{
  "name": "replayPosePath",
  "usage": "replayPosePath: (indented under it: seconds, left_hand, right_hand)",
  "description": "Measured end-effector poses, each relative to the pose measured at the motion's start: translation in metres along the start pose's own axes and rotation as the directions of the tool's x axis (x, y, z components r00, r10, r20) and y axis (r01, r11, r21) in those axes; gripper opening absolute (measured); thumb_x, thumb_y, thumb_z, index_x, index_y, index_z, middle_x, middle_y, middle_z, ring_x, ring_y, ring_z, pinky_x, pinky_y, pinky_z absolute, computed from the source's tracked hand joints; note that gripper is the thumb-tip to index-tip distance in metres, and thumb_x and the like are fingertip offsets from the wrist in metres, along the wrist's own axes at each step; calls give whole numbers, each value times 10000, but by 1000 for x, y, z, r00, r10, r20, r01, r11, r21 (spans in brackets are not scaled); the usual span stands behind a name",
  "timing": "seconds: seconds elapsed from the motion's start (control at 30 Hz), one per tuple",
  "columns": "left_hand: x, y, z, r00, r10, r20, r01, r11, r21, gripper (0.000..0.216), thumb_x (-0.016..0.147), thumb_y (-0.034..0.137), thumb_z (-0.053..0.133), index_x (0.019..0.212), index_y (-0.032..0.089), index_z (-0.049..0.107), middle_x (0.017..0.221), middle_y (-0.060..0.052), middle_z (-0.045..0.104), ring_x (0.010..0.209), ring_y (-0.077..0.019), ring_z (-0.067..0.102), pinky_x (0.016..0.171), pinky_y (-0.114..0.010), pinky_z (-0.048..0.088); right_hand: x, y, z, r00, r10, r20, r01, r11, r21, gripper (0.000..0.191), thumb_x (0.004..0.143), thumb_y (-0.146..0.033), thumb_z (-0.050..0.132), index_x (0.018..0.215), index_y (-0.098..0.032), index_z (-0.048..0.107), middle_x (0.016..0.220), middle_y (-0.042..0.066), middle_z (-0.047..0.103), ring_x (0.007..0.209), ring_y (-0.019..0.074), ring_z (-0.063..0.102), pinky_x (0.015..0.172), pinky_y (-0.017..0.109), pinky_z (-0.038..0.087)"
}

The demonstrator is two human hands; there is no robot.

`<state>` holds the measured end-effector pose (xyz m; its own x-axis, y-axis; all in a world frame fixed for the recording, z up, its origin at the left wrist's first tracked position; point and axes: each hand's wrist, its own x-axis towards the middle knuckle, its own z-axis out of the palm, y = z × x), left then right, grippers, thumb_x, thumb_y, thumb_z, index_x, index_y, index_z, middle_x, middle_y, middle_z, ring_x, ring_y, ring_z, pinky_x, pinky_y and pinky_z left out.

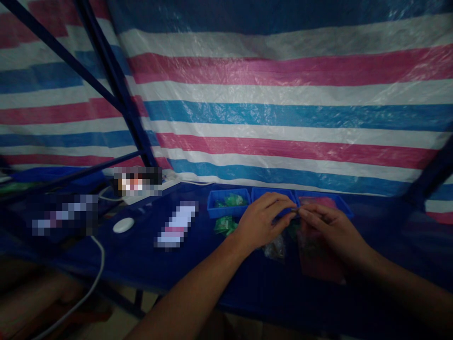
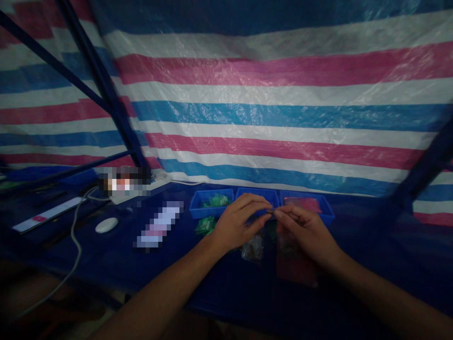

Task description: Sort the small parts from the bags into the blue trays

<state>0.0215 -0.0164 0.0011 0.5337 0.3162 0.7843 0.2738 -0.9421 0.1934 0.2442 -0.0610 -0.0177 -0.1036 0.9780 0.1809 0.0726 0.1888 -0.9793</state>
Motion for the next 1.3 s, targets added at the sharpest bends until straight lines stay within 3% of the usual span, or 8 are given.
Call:
replayPosePath:
  seconds: [0.17,0.37,0.47,0.53,0.63,0.8,1.07,1.3]
  left_hand:
    - [0,1,0,998,48,46,-49,999,13,391,982,359,680,1354,247,638,1426,-108,645,1340,-242,607,1114,-424,540]
    - [1,0,0,996,72,47,-73,997,12,197,1031,240,593,1193,215,701,1277,-78,730,1228,-208,662,1075,-389,546]
    - [2,1,0,999,24,39,-24,1000,0,182,1040,239,572,1167,193,694,1147,-75,763,1132,-208,689,1026,-382,558]
    - [1,2,0,999,-16,34,17,1000,-6,178,1045,256,565,1152,184,688,1104,-80,767,1085,-213,698,992,-385,564]
    - [0,2,1,997,-62,55,62,998,-11,191,1049,299,565,1134,178,685,1076,-92,764,1039,-220,703,956,-388,566]
    - [-1,3,4,992,-79,97,81,996,-20,199,1051,305,551,1119,172,683,1069,-96,760,1024,-219,703,947,-386,561]
    - [-1,8,6,988,-150,45,154,983,-103,283,983,247,633,1263,204,638,1146,-65,767,1089,-218,710,995,-386,566]
    - [3,9,7,992,-109,59,115,988,-107,153,1002,236,595,1116,188,685,1094,-81,772,1048,-220,705,986,-395,547]
  right_hand:
    - [0,6,0,998,55,3,-55,989,135,383,972,-547,682,779,-220,636,623,-32,550,538,119,444,525,260,340]
    - [0,3,4,1000,14,-7,-14,997,76,424,969,-599,654,774,-224,631,570,-36,503,504,126,396,497,273,317]
    - [-2,-3,3,995,-61,-84,55,996,-63,358,966,-599,659,1020,-253,728,713,-4,633,595,148,541,541,263,428]
    - [-3,-6,1,978,-161,-133,140,978,-156,354,926,-582,721,1115,-286,757,1005,49,729,852,204,681,702,293,550]
    - [-3,-4,-2,953,-289,-89,261,936,-237,348,836,-519,839,1113,-313,789,1292,71,692,1141,290,684,916,386,593]
    - [-2,0,-1,953,-298,-48,279,929,-243,273,877,-472,818,1084,-296,800,1166,74,779,1174,312,703,1078,492,549]
    - [-2,2,1,965,-236,-113,225,969,-105,331,843,-440,859,1095,-271,727,1140,73,776,1034,262,758,941,393,619]
    - [-3,4,1,956,-272,-113,255,956,-145,349,863,-431,835,1137,-271,691,1164,84,741,1054,259,737,944,379,607]
